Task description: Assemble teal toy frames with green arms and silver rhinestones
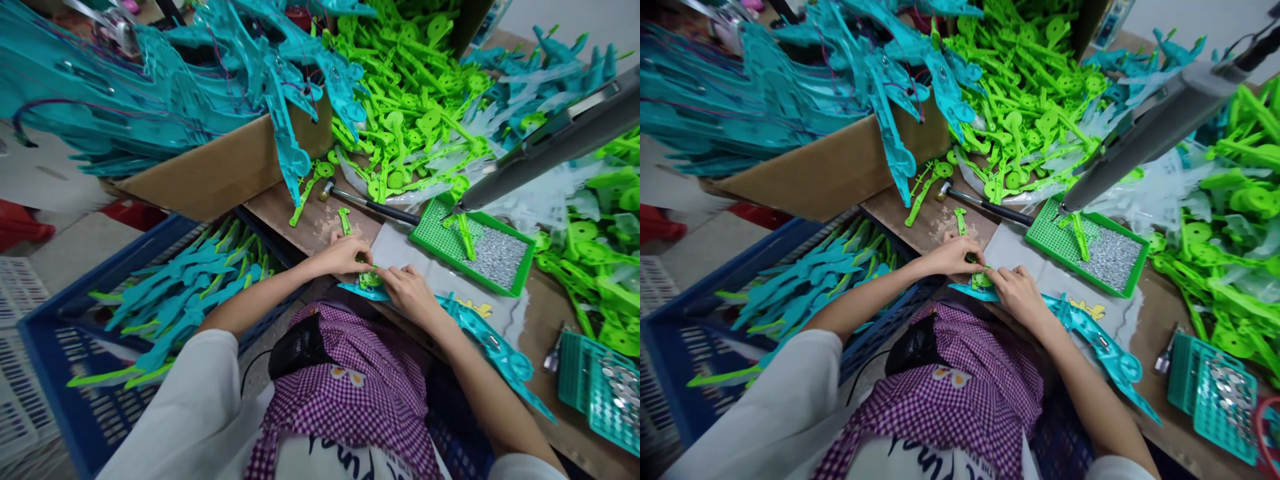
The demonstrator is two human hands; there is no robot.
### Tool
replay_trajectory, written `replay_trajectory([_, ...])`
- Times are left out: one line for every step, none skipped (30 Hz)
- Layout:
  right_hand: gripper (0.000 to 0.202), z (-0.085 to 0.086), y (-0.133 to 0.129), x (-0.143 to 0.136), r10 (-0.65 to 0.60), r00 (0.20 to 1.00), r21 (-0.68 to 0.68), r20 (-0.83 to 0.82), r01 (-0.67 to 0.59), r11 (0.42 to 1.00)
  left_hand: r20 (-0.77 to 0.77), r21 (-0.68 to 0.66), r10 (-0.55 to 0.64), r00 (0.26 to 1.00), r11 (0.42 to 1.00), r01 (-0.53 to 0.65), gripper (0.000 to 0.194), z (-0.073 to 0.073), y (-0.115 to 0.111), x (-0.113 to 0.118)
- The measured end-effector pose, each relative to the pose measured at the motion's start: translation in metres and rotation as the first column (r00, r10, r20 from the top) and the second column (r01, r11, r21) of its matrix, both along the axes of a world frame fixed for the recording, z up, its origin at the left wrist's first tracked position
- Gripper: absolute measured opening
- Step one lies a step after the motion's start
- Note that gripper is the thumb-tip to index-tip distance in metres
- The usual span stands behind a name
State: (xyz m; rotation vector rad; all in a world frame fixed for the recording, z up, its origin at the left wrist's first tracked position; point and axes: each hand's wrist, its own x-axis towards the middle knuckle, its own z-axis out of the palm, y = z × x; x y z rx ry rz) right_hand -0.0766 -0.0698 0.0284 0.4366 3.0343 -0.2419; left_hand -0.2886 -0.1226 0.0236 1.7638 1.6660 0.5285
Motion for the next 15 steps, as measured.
replay_trajectory([0.032,-0.003,-0.001,0.002,-0.008,1.0,0.002,-0.025,0.008,1.0,-0.013,-0.035,0.008,1.0,0.999,-0.009,0.012,0.002,0.003,0.0])
replay_trajectory([0.031,-0.005,-0.002,0.004,-0.015,0.999,0.001,-0.043,0.015,1.0,-0.018,-0.068,0.004,1.0,0.998,-0.005,0.012,0.004,0.005,0.0])
replay_trajectory([0.029,-0.006,-0.002,0.005,-0.025,0.998,0.0,-0.054,0.025,1.0,-0.014,-0.094,-0.014,1.0,0.995,0.012,0.013,0.005,0.007,-0.001])
replay_trajectory([0.028,-0.007,-0.003,0.005,-0.036,0.998,-0.005,-0.058,0.036,0.999,0.001,-0.114,-0.044,0.999,0.992,0.044,0.015,0.005,0.009,-0.003])
replay_trajectory([0.028,-0.007,-0.004,0.006,-0.049,0.997,-0.013,-0.056,0.048,0.999,0.025,-0.129,-0.081,0.996,0.988,0.084,0.016,0.005,0.011,-0.005])
replay_trajectory([0.028,-0.006,-0.005,0.005,-0.062,0.997,-0.025,-0.049,0.061,0.998,0.049,-0.139,-0.116,0.992,0.983,0.122,0.017,0.004,0.013,-0.008])
replay_trajectory([0.028,-0.005,-0.006,0.005,-0.077,0.996,-0.04,-0.039,0.076,0.996,0.068,-0.146,-0.144,0.987,0.978,0.152,0.018,0.003,0.015,-0.011])
replay_trajectory([0.028,-0.004,-0.006,0.004,-0.091,0.995,-0.056,-0.028,0.09,0.994,0.079,-0.151,-0.161,0.984,0.974,0.171,0.018,0.002,0.016,-0.013])
replay_trajectory([0.028,-0.002,-0.007,0.004,-0.103,0.995,-0.072,-0.016,0.102,0.992,0.081,-0.155,-0.169,0.982,0.971,0.18,0.018,0.001,0.017,-0.015])
replay_trajectory([0.028,-0.001,-0.007,0.003,-0.114,0.994,-0.086,-0.004,0.113,0.99,0.076,-0.158,-0.169,0.983,0.971,0.18,0.018,0.001,0.017,-0.016])
replay_trajectory([0.028,0.0,-0.007,0.002,-0.123,0.992,-0.097,0.006,0.123,0.988,0.064,-0.159,-0.164,0.984,0.972,0.172,0.018,0.002,0.018,-0.016])
replay_trajectory([0.028,0.002,-0.008,0.001,-0.128,0.992,-0.107,0.013,0.129,0.986,0.049,-0.16,-0.157,0.986,0.974,0.162,0.017,0.003,0.018,-0.015])
replay_trajectory([0.028,0.002,-0.008,0.001,-0.133,0.991,-0.116,0.017,0.134,0.984,0.032,-0.162,-0.151,0.988,0.975,0.154,0.017,0.004,0.018,-0.014])
replay_trajectory([0.028,0.003,-0.008,0.0,-0.138,0.99,-0.128,0.018,0.139,0.982,0.015,-0.163,-0.145,0.989,0.976,0.146,0.017,0.005,0.018,-0.012])
replay_trajectory([0.028,0.003,-0.007,0.0,-0.144,0.989,-0.142,0.019,0.145,0.979,-0.004,-0.165,-0.137,0.991,0.977,0.135,0.017,0.007,0.018,-0.01])
